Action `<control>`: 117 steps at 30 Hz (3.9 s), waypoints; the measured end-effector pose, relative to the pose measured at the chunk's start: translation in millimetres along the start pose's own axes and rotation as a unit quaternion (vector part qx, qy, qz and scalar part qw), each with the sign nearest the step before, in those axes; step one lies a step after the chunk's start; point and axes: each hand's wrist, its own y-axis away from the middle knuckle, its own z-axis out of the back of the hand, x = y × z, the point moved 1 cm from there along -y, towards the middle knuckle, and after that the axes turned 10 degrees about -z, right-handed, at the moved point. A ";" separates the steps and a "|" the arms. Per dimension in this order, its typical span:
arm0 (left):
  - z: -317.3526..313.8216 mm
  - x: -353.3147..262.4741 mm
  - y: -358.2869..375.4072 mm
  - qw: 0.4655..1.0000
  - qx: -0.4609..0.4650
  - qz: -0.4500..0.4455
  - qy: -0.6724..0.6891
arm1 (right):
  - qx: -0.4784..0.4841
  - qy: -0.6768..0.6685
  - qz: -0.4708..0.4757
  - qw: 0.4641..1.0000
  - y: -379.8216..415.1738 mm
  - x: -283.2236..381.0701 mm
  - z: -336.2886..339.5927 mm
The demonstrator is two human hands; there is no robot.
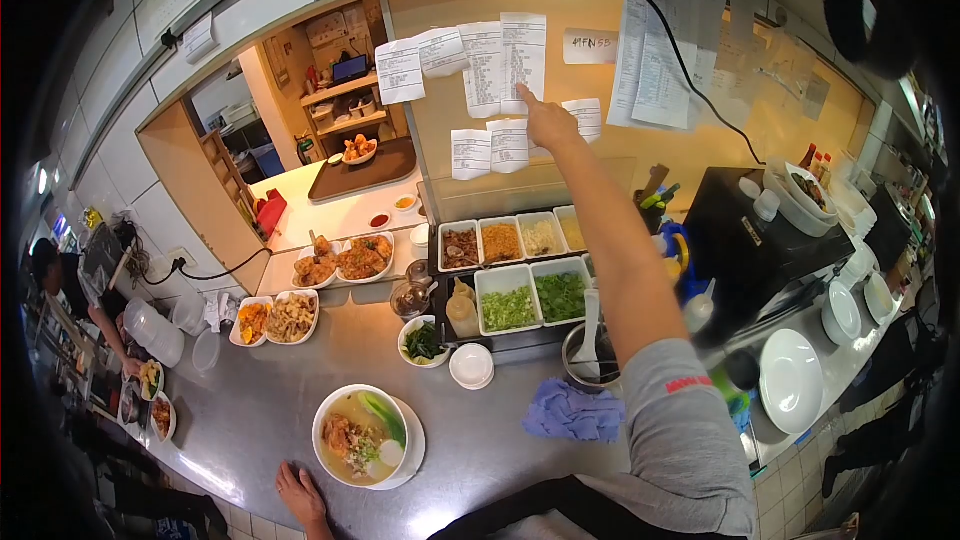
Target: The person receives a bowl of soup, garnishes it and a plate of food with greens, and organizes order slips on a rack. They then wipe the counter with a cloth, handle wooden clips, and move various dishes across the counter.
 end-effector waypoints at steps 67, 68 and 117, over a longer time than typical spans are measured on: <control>1.5 -3.1 -0.6 1.000 -0.005 0.013 -0.009 | -0.003 -0.038 0.036 0.999 -0.1 49.0 10.7; 2.4 -4.0 -0.7 1.000 -0.003 0.014 -0.008 | 0.001 -0.037 0.035 0.999 0.0 48.5 10.1; 2.5 -4.0 -1.6 1.000 0.015 0.015 -0.002 | 0.189 0.014 0.057 0.980 22.3 28.6 -46.9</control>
